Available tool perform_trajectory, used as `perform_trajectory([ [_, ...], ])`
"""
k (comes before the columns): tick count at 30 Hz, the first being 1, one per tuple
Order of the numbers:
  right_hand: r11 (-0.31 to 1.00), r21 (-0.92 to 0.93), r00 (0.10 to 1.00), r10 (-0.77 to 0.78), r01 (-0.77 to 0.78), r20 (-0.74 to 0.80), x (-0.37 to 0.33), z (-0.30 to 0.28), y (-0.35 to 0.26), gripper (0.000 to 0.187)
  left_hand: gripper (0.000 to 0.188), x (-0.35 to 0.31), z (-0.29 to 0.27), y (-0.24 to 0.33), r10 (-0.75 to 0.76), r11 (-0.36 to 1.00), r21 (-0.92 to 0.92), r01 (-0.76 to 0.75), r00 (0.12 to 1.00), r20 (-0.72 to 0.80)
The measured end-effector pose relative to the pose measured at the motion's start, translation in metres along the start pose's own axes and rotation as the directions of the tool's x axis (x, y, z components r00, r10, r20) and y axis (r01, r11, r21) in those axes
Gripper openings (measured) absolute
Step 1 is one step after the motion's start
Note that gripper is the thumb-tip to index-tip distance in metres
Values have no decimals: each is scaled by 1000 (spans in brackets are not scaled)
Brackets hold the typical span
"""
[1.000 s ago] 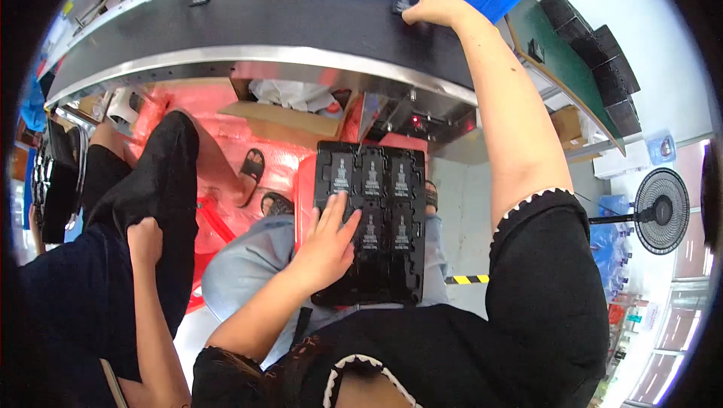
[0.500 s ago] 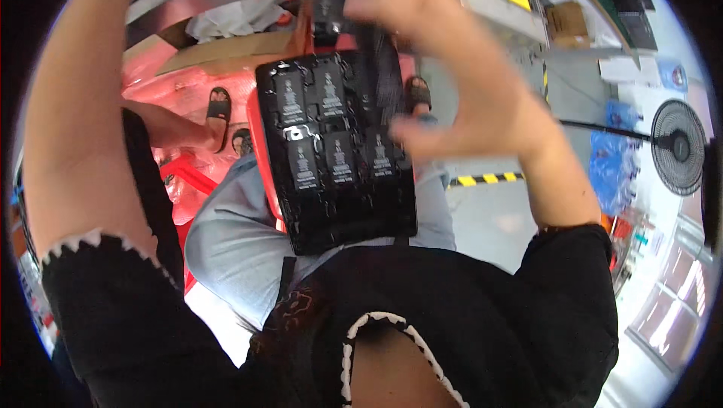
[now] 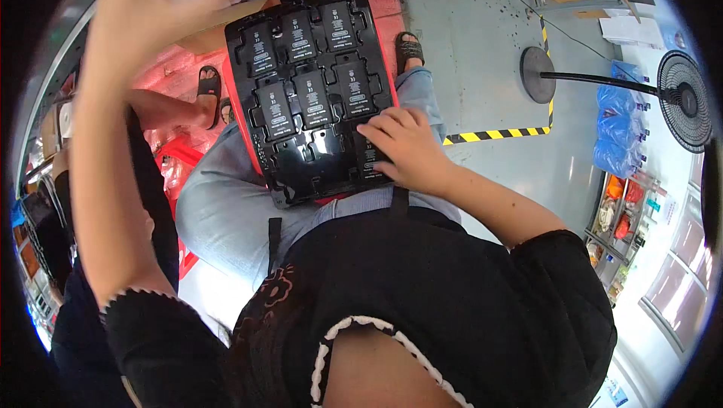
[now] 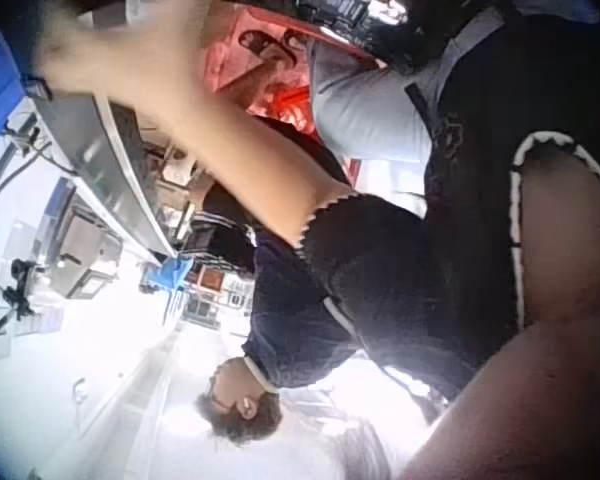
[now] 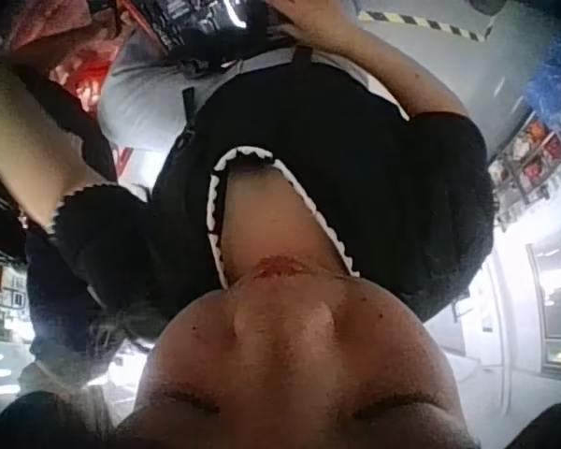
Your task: The person sits on a low stool and repeatedly picks up small black battery packs from a blue bin on a table, placing them into a black plastic tray on their lap. They arrange the batteries into the tray's compartments and occasionally flip the tray to check the contents.
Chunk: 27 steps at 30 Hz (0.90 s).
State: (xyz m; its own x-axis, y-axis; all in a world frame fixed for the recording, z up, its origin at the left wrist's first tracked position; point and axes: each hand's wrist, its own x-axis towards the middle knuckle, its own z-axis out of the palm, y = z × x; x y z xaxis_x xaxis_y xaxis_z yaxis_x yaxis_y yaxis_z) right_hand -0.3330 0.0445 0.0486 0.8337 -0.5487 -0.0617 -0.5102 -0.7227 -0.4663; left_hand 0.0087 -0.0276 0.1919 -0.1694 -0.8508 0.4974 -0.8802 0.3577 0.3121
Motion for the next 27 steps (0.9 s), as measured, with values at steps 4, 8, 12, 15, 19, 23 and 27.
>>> perform_trajectory([
  [4,995,48,994,89,-87,-57,12,7,17,55,87,-122,30,68,-36,979,-167,114,912,409],
  [8,997,-77,999,-9,6,-39,19,13,23,48,88,-217,77,88,-195,908,-196,370,789,582],
  [12,991,-134,998,32,-26,47,25,-17,-2,44,87,-235,89,93,-203,951,-115,287,860,468],
  [15,999,-39,991,-40,35,-130,46,-60,-11,41,86,-236,93,98,-218,966,-22,256,864,453],
  [19,981,23,909,-171,194,-380,112,-134,-6,32,80,-235,83,93,-195,979,69,191,793,577],
  [23,975,-22,797,-195,222,-572,197,-199,-11,24,74,-229,83,98,-276,934,-61,351,821,499],
  [27,900,-427,824,-310,93,-475,307,-237,45,78,54,-252,112,104,-363,910,-51,411,850,382],
])
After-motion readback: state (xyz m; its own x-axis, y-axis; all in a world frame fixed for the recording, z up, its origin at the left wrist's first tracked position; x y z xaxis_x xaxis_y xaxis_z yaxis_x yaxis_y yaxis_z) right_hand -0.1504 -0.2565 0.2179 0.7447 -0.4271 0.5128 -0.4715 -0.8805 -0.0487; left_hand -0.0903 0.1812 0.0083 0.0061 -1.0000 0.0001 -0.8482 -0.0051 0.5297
